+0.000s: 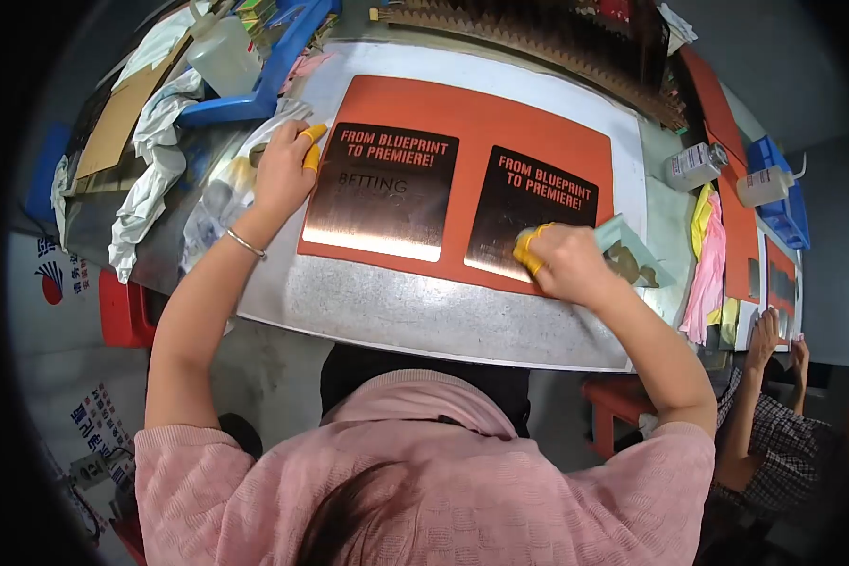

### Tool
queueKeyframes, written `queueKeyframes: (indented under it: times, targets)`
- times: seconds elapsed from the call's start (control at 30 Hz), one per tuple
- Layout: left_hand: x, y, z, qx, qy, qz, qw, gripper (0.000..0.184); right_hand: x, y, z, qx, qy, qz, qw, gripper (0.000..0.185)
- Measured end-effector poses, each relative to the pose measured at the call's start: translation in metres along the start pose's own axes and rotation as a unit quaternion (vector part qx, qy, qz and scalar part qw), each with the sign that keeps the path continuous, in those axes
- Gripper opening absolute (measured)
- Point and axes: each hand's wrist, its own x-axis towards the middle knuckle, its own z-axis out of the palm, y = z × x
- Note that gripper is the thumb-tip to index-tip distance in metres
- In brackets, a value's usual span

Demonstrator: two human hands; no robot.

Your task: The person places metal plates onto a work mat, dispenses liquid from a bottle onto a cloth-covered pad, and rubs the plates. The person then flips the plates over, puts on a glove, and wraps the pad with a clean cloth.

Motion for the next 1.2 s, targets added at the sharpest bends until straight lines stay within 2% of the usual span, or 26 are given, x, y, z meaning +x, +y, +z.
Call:
queueKeyframes:
  times: [0.07, 0.13, 0.2, 0.23, 0.27, 0.37, 0.43, 0.47, 0.53, 0.57, 0.6, 0.67, 0.73, 0.8, 0.93, 1.0, 1.07, 1.1, 1.13, 1.2]
  targets:
    - [-0.002, -0.003, 0.001, 0.021, -0.007, 0.011, 1.000, 0.024, -0.005, -0.012, -0.003, 0.026, -0.060, -0.060, 0.996, 0.008]
    - [-0.001, 0.000, -0.002, 0.013, -0.005, 0.007, 1.000, 0.024, -0.005, -0.008, -0.001, 0.031, -0.050, -0.046, 0.997, 0.007]
    - [-0.004, 0.002, 0.000, -0.001, -0.002, 0.003, 1.000, 0.023, -0.002, 0.006, 0.000, -0.006, -0.021, 0.011, 1.000, 0.005]
    - [-0.004, -0.003, 0.001, 0.014, -0.012, 0.008, 1.000, 0.026, -0.003, 0.002, -0.003, 0.010, -0.015, -0.014, 1.000, 0.008]
    - [-0.003, -0.007, 0.001, 0.030, -0.022, 0.014, 0.999, 0.029, -0.009, 0.000, -0.003, 0.010, -0.055, -0.050, 0.997, 0.010]
    - [0.000, -0.004, -0.001, 0.019, -0.017, 0.009, 1.000, 0.027, -0.014, -0.004, -0.004, 0.052, -0.060, -0.052, 0.995, 0.009]
    - [-0.001, 0.002, -0.002, -0.007, -0.006, 0.000, 1.000, 0.026, -0.012, 0.012, -0.009, -0.020, -0.028, 0.038, 0.999, 0.006]
    - [-0.002, 0.003, 0.000, -0.010, -0.004, -0.001, 1.000, 0.026, -0.014, 0.011, -0.010, -0.022, -0.030, 0.037, 0.999, 0.006]
    - [-0.001, -0.004, 0.000, 0.014, -0.010, 0.018, 1.000, 0.026, -0.015, 0.005, -0.008, 0.023, -0.032, -0.024, 0.999, 0.005]
    - [-0.003, -0.006, 0.001, 0.023, -0.013, 0.012, 1.000, 0.026, -0.014, 0.004, -0.011, 0.013, -0.074, -0.009, 0.997, 0.006]
    - [-0.002, -0.004, -0.001, 0.024, -0.013, 0.011, 1.000, 0.026, -0.011, 0.008, -0.010, 0.014, -0.074, -0.010, 0.997, 0.006]
    - [-0.001, 0.003, -0.004, 0.009, -0.014, -0.004, 1.000, 0.027, -0.008, 0.016, -0.007, -0.012, -0.030, 0.052, 0.998, 0.006]
    - [-0.001, 0.000, -0.002, 0.004, -0.007, 0.004, 1.000, 0.027, -0.008, 0.011, -0.009, -0.019, -0.054, 0.048, 0.997, 0.006]
    - [-0.002, -0.002, 0.000, 0.021, -0.015, 0.001, 1.000, 0.026, -0.016, 0.003, -0.007, 0.033, -0.069, -0.005, 0.997, 0.006]
    - [-0.001, 0.002, -0.003, 0.010, -0.013, 0.000, 1.000, 0.027, -0.013, 0.013, -0.007, -0.006, -0.026, 0.053, 0.998, 0.008]
    - [0.000, 0.001, -0.003, 0.000, -0.011, 0.002, 1.000, 0.026, -0.018, 0.006, -0.006, -0.013, -0.026, 0.039, 0.999, 0.009]
    - [-0.002, 0.002, -0.003, 0.031, -0.016, -0.001, 0.999, 0.025, -0.024, -0.005, -0.008, 0.035, -0.059, -0.031, 0.997, 0.007]
    - [-0.001, 0.001, -0.003, 0.024, -0.014, 0.011, 1.000, 0.025, -0.023, 0.000, -0.010, 0.011, -0.058, -0.034, 0.998, 0.006]
    - [-0.002, 0.001, -0.003, 0.021, -0.016, 0.012, 1.000, 0.025, -0.024, 0.010, -0.002, 0.017, -0.008, 0.001, 1.000, 0.007]
    - [-0.001, 0.002, -0.003, 0.006, -0.018, 0.006, 1.000, 0.025, -0.026, 0.017, -0.011, -0.014, -0.025, 0.047, 0.998, 0.008]
